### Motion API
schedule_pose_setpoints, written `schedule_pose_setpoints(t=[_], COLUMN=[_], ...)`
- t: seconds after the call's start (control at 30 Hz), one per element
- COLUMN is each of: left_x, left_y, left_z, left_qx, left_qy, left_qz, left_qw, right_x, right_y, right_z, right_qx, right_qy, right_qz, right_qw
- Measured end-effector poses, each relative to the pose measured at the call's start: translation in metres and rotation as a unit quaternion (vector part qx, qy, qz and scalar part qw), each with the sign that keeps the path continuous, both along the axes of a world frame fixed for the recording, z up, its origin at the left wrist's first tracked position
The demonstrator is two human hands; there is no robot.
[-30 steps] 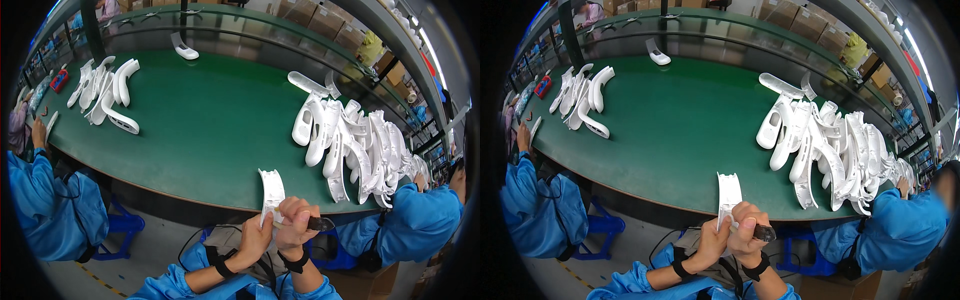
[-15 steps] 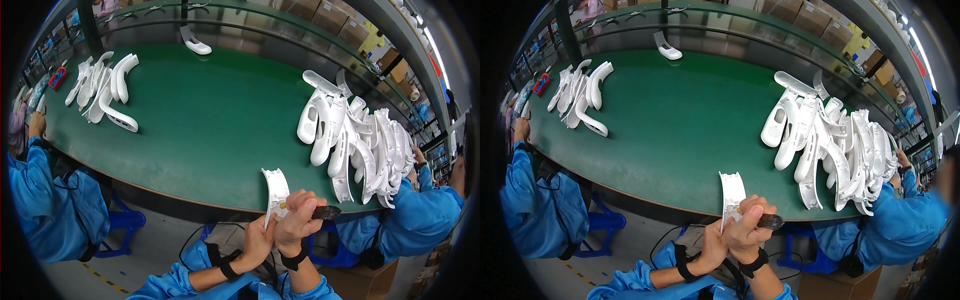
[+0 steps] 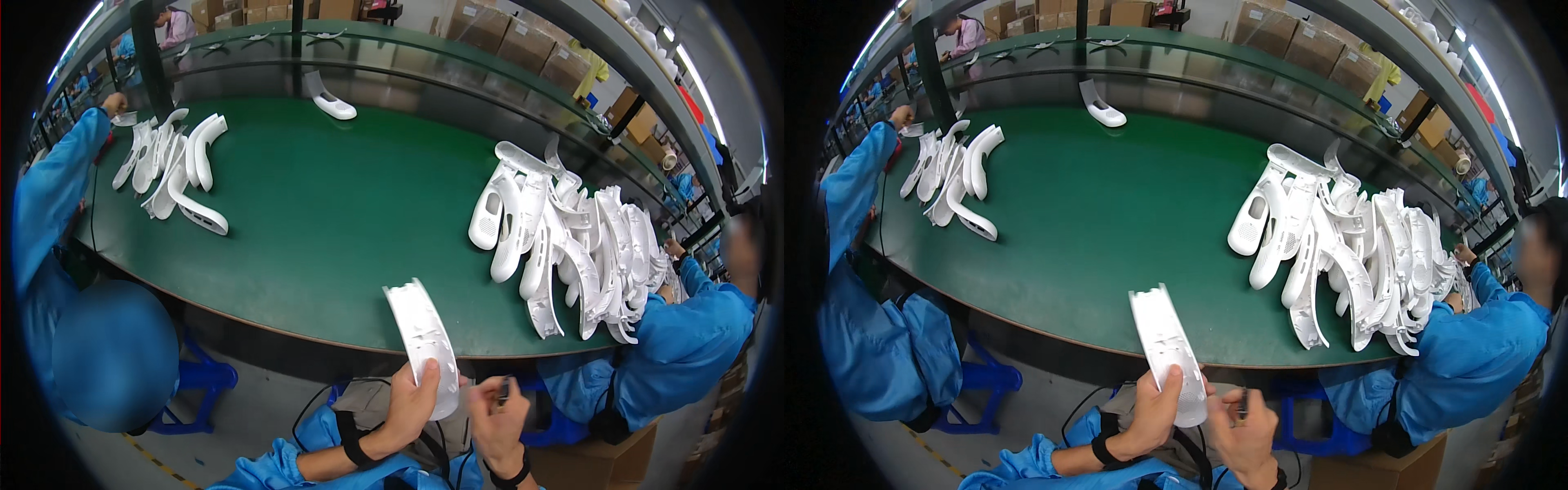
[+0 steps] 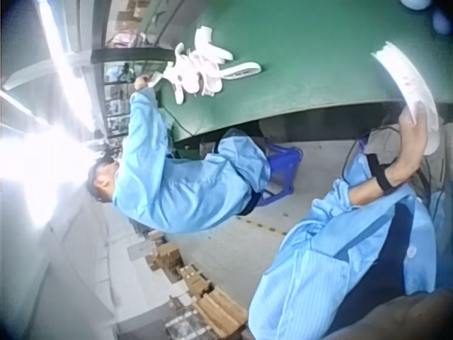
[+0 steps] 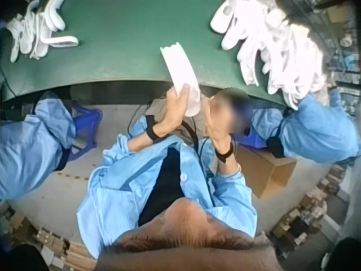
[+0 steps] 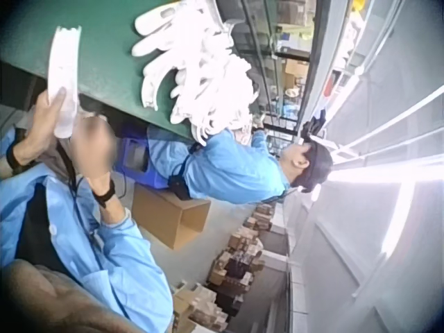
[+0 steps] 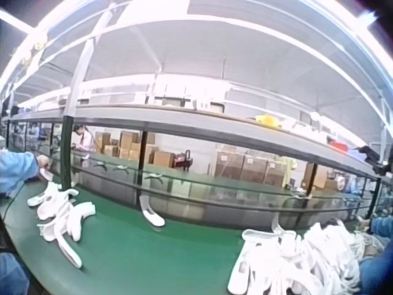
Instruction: The recorder uses a scraping tool to clean and assemble white plastic components on a production line.
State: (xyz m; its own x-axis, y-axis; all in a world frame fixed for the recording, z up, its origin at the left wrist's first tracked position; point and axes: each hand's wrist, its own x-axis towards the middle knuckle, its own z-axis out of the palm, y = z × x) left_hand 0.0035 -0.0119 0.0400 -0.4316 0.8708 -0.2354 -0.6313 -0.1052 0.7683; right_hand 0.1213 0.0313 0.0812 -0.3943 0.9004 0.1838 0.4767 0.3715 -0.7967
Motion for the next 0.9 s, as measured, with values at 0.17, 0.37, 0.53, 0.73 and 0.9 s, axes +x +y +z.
schedule_pose_setpoints(t=[0.17, 0.37, 0.53, 0.73, 0.9], left_x=[-0.004, -0.083, -0.104, -0.080, -0.039], left_y=[-0.011, -0.030, -0.028, -0.012, -0.022], left_z=[0.019, 0.013, 0.023, 0.048, 0.016], left_qx=[0.113, 0.026, 0.122, 0.039, -0.110], left_qy=[-0.094, -0.123, -0.271, 0.103, -0.013], left_qz=[-0.059, -0.339, -0.496, -0.542, -0.274], left_qw=[0.987, 0.932, 0.816, 0.833, 0.955], right_x=[-0.005, 0.018, 0.005, -0.015, -0.038], right_y=[0.010, 0.068, 0.084, 0.090, 0.090], right_z=[0.003, 0.034, 0.060, 0.075, 0.065], right_qx=[0.018, 0.161, 0.292, 0.431, 0.282], right_qy=[-0.025, -0.054, -0.152, -0.261, -0.084], right_qz=[0.044, 0.305, 0.363, 0.383, 0.289], right_qw=[0.999, 0.937, 0.871, 0.774, 0.911])
